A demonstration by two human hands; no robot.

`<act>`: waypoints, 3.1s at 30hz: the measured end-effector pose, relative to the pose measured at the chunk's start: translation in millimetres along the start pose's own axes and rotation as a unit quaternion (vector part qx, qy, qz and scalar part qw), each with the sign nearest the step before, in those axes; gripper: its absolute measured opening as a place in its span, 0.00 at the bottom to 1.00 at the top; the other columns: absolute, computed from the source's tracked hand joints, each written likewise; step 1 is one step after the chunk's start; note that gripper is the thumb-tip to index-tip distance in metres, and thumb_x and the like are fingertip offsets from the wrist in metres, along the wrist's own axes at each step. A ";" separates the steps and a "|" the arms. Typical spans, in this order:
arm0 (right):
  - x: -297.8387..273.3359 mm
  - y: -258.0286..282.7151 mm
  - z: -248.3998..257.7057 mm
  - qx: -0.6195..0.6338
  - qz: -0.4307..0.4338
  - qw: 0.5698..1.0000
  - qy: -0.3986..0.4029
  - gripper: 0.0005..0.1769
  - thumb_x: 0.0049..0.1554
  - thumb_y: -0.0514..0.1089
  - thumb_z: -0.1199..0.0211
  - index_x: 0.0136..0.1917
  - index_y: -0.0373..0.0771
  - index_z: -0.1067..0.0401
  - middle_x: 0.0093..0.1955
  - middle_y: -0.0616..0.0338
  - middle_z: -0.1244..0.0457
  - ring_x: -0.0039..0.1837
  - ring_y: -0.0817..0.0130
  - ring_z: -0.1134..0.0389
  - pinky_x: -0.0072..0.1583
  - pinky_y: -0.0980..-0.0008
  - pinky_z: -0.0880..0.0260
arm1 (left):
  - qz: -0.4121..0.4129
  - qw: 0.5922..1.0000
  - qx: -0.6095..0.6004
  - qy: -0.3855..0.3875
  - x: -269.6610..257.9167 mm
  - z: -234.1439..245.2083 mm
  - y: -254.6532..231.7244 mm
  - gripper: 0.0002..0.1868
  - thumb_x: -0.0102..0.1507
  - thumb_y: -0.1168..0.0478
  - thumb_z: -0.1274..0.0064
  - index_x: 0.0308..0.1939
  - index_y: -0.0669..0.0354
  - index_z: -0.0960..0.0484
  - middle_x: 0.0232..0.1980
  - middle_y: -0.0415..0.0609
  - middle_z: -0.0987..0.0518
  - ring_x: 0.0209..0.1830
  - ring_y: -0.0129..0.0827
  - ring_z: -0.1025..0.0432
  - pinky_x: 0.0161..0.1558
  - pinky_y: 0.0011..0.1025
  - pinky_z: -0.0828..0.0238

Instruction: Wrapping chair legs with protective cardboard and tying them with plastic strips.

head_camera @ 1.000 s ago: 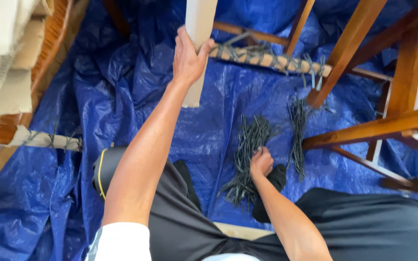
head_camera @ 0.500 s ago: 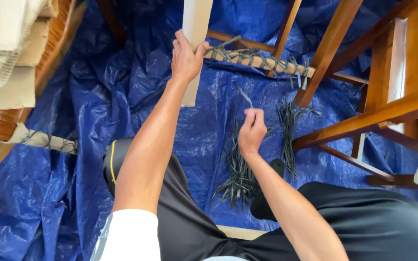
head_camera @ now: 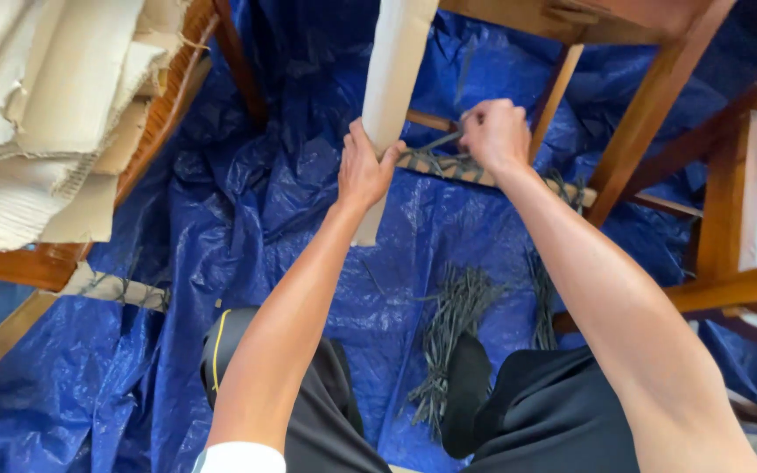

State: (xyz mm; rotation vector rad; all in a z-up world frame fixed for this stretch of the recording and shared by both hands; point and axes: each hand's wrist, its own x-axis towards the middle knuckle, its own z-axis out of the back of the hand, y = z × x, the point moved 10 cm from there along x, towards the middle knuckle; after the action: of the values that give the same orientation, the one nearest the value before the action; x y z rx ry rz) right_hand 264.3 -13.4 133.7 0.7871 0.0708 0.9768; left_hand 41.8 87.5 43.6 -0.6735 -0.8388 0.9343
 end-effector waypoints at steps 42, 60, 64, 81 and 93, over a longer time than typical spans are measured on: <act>-15.6 68.6 -71.1 -0.003 0.071 0.989 0.128 0.43 0.48 0.72 0.28 0.57 0.31 0.29 0.52 0.44 0.29 0.53 0.48 0.27 0.53 0.53 0.29 | 0.138 0.962 -0.089 -0.217 26.5 33.0 27.8 0.13 0.66 0.54 0.45 0.39 0.58 0.13 0.39 0.53 0.15 0.39 0.46 0.21 0.42 0.41 0.29; -46.1 71.6 -90.0 0.251 0.075 0.951 0.166 0.09 0.61 0.35 0.45 0.52 0.34 0.25 0.43 0.55 0.28 0.45 0.73 0.26 0.46 0.71 0.25 | -0.029 0.951 -0.117 -0.286 -1.2 73.5 -33.1 0.07 0.68 0.64 0.47 0.39 0.65 0.26 0.39 0.55 0.27 0.38 0.49 0.28 0.41 0.42 0.32; -42.6 68.3 -90.9 0.312 0.068 0.928 0.192 0.13 0.61 0.34 0.48 0.54 0.35 0.25 0.47 0.58 0.27 0.49 0.77 0.25 0.49 0.74 0.24 | -0.055 0.957 -0.119 -0.259 -11.6 82.9 -48.6 0.04 0.68 0.67 0.47 0.40 0.65 0.25 0.39 0.55 0.26 0.38 0.48 0.28 0.40 0.41 0.31; -77.7 132.4 -44.5 0.086 0.380 0.921 -0.010 0.12 0.59 0.32 0.36 0.56 0.37 0.25 0.51 0.49 0.34 0.52 0.49 0.28 0.51 0.58 0.27 | -0.127 0.967 -0.119 -0.184 -25.3 80.9 -60.7 0.04 0.68 0.69 0.46 0.44 0.63 0.25 0.46 0.54 0.21 0.46 0.49 0.24 0.47 0.39 0.27; -57.9 105.3 -67.1 0.155 0.288 0.945 -0.024 0.08 0.64 0.34 0.36 0.57 0.33 0.28 0.50 0.48 0.31 0.51 0.51 0.26 0.51 0.60 0.26 | -0.171 0.964 -0.124 -0.160 -30.0 91.6 -83.6 0.06 0.66 0.71 0.44 0.46 0.61 0.22 0.46 0.51 0.20 0.44 0.43 0.22 0.41 0.32 0.23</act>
State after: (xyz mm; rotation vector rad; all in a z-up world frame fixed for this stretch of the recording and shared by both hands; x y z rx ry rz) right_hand 129.2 13.1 134.5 1.1559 -0.0544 1.5239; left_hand -11.5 36.6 147.7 -0.5729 -1.3300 0.6351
